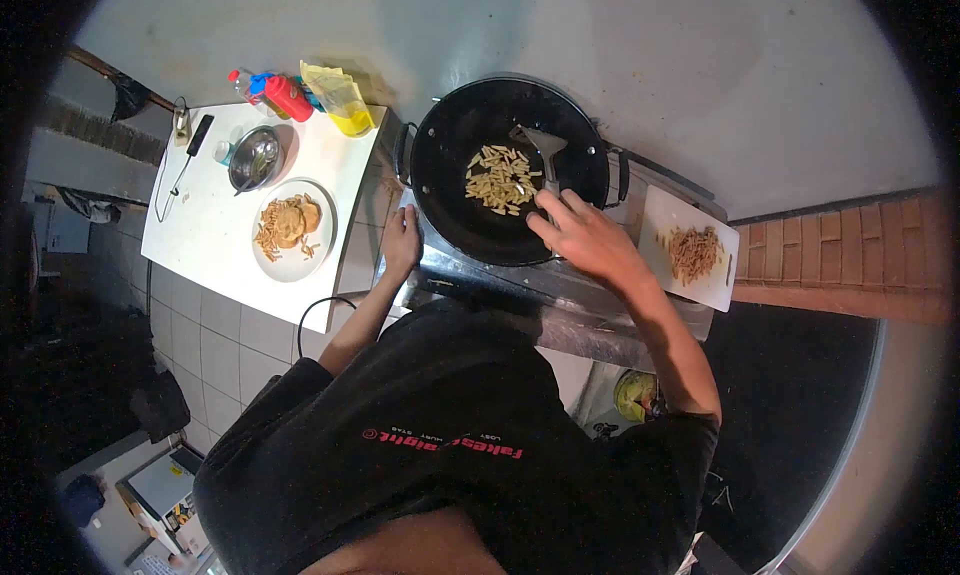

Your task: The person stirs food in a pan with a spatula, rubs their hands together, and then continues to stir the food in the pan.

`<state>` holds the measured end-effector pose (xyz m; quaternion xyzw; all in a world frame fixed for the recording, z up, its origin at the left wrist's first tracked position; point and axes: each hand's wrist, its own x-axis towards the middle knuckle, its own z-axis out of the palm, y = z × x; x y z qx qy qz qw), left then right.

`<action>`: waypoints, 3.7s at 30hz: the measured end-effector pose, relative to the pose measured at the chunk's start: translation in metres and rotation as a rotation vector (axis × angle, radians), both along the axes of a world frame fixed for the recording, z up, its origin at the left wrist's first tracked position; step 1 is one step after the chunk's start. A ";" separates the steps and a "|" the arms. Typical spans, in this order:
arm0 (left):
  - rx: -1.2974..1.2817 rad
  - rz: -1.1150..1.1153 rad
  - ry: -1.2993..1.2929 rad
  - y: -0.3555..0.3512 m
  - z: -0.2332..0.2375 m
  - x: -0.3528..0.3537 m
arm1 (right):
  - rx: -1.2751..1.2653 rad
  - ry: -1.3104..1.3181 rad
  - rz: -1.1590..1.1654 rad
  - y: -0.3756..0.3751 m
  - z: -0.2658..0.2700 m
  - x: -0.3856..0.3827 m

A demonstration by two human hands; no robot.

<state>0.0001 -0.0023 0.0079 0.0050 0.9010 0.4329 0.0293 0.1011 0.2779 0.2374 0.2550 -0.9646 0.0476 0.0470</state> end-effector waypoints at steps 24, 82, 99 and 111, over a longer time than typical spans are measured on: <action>0.012 0.010 -0.011 0.000 -0.007 -0.001 | 0.100 -0.193 -0.016 0.007 -0.012 0.000; -0.037 0.035 -0.008 0.001 -0.007 0.000 | -0.815 -0.214 -0.507 0.071 0.001 -0.103; -0.044 0.015 -0.049 0.000 0.000 -0.001 | -1.138 -0.121 -0.349 -0.043 -0.024 -0.018; -0.056 0.007 -0.038 -0.001 0.001 0.001 | -0.311 -0.117 0.011 -0.075 0.006 0.030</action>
